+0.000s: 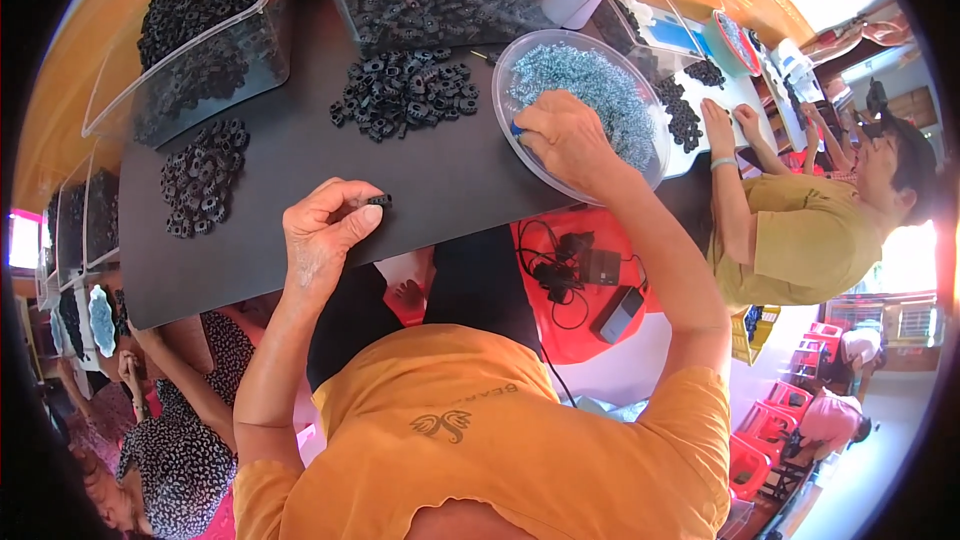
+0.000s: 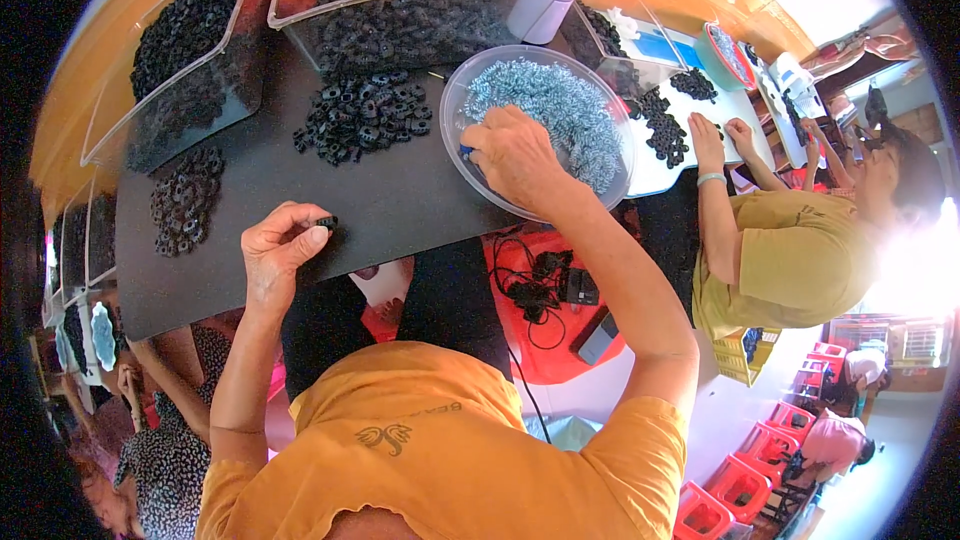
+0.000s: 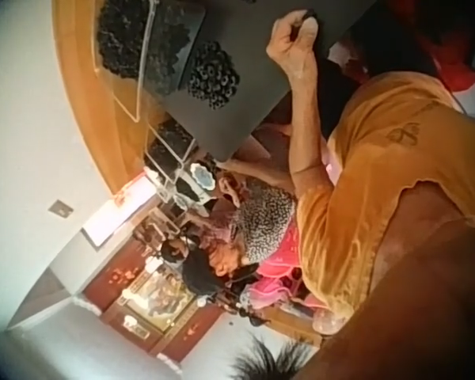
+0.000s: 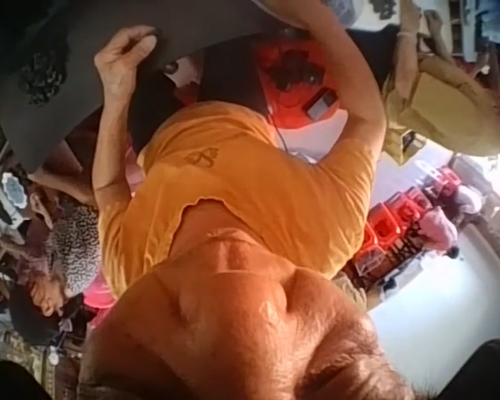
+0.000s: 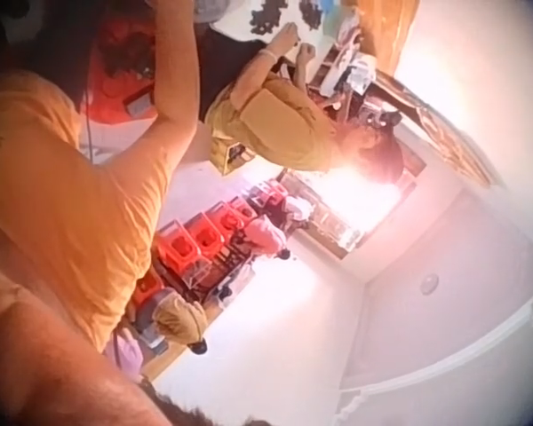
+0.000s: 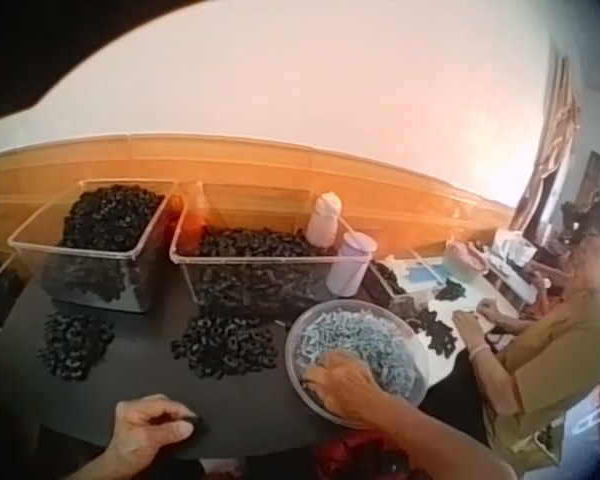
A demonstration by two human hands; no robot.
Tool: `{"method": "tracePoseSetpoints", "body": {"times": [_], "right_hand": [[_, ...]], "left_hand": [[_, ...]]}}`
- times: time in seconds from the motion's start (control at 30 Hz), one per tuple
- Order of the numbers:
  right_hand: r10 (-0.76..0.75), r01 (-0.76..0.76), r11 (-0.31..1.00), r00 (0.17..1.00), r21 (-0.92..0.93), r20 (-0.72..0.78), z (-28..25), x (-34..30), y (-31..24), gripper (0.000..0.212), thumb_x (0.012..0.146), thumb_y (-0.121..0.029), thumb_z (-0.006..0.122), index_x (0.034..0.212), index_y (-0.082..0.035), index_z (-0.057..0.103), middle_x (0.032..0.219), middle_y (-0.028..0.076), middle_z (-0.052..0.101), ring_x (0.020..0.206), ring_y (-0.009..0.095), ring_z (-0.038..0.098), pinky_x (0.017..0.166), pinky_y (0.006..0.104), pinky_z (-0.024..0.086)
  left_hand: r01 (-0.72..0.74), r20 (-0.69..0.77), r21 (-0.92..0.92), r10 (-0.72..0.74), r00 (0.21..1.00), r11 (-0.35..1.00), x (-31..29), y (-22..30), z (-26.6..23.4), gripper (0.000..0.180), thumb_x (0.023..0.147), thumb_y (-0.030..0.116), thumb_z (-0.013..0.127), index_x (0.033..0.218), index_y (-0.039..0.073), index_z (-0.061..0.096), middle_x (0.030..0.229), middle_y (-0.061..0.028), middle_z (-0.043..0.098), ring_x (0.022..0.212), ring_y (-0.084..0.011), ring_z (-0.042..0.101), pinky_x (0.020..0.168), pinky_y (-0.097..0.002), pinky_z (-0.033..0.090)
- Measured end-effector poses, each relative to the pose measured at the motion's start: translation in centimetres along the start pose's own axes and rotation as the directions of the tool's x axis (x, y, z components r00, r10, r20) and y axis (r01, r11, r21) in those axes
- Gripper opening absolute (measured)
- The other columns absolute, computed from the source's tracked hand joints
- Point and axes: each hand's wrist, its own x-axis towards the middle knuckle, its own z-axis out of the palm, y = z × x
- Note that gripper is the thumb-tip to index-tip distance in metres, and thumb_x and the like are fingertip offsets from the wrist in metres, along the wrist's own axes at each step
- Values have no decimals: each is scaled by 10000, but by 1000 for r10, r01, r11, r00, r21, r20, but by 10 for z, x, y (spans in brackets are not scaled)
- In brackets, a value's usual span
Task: The worker is seen manually assembling small blue components into black plastic circular parts at a workshop table.
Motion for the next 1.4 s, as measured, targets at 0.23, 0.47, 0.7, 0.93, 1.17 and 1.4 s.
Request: {"method": "tracePoseSetpoints", "body": {"times": [0.23,0.47,0.7,0.93,1.17,1.4], "right_hand": [[117,-112,989,992,99,-44,3,-2,3,122,755,-117,616,837,-29,599,826,162,604,832,357,576,723,438,458],[441,-409,761,895,504,61,-10,-3,0,134,782,-84,647,864,9,599,712,86,604,634,179,570,603,307,452],[445,-299,581,895,756,12,-25,9,-58,116,790,-17,665,903,1,646,768,-15,609,716,38,529,648,202,440],[380,-269,391,918,880,112,0,22,-129,122,795,-24,669,910,-14,630,784,1,612,718,44,537,649,214,456],[296,-299,527,942,796,158,4,23,-141,103,818,-12,659,920,-7,643,804,-10,625,747,27,541,667,201,459],[280,-319,546,941,775,189,9,24,-143,97,825,-2,651,920,-9,630,799,-12,618,754,26,542,673,200,460]], "left_hand": [[-11,-10,1,11,1000,1000,0,1,-1,158,809,73,718,928,-24,681,835,1,588,764,-76,549,732,-205,443],[-21,-24,-24,21,999,999,-1,0,-1,164,805,80,718,925,-26,679,825,-1,595,759,-81,545,733,-208,437],[119,-35,-273,-134,990,955,2,3,-5,180,809,60,686,944,-55,663,815,-109,673,647,-122,576,600,-232,460],[96,-25,-389,-114,993,916,-5,5,-1,178,793,40,703,943,-49,667,818,-106,672,638,-109,561,599,-213,454],[45,-44,-329,-62,997,943,-8,2,0,150,798,41,711,935,-18,692,774,-46,666,643,-68,540,580,-194,434],[63,-57,-366,-90,994,929,-10,2,1,147,803,48,709,936,-14,694,769,-37,663,642,-63,533,574,-193,428]]}}
